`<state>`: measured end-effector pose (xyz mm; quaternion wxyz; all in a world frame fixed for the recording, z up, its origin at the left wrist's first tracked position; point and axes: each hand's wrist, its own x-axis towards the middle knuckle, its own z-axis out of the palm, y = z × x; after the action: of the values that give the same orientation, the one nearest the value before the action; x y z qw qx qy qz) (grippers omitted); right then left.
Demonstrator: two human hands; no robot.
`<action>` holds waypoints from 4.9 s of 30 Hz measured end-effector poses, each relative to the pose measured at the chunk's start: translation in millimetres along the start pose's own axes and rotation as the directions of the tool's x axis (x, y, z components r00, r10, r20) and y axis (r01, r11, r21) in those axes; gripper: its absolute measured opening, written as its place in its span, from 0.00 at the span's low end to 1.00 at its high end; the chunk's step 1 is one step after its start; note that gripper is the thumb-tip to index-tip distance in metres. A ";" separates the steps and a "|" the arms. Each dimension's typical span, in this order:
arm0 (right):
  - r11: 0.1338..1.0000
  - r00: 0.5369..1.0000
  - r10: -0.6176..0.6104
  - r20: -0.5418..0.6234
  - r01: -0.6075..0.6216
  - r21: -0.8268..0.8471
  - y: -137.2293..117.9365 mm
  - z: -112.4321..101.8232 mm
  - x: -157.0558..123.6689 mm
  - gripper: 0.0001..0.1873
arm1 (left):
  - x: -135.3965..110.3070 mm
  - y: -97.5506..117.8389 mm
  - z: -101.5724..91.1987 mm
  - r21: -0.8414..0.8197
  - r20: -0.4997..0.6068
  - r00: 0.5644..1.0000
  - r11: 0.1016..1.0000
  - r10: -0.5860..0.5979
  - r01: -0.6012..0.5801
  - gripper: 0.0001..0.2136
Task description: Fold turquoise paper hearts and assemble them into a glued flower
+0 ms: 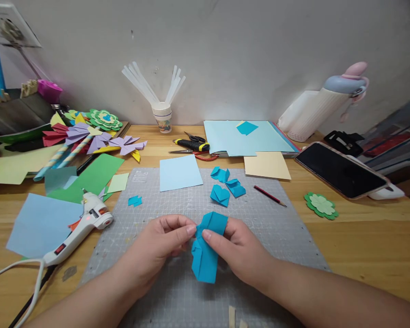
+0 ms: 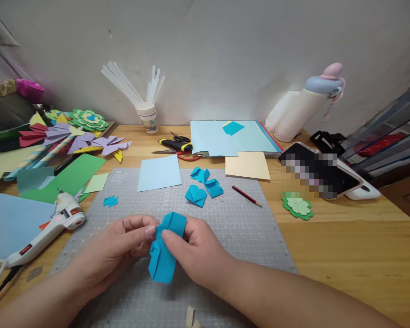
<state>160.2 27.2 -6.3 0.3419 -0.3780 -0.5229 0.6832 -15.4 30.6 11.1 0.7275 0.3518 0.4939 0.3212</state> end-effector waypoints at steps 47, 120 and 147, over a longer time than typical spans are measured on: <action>0.997 0.997 0.061 -0.036 -0.062 -0.050 -4.0 1.5 -0.2 0.11 | 2.8 -4.2 4.0 0.085 -0.003 0.999 0.996 0.034 -0.034 0.13; 0.726 0.824 0.351 0.446 -0.540 0.426 1.4 -10.2 11.9 0.20 | 0.8 1.3 -4.9 0.526 0.176 0.774 0.606 0.609 -0.597 0.03; 0.927 0.943 -0.278 -0.183 0.213 -0.310 -3.9 -7.1 8.7 0.03 | 3.3 0.9 -1.2 0.318 -0.027 0.952 0.905 0.306 -0.282 0.11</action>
<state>162.5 38.8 -5.1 0.4238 -0.4290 -0.6176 0.5050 -15.6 34.1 9.9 0.5873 0.5195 0.5067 0.3585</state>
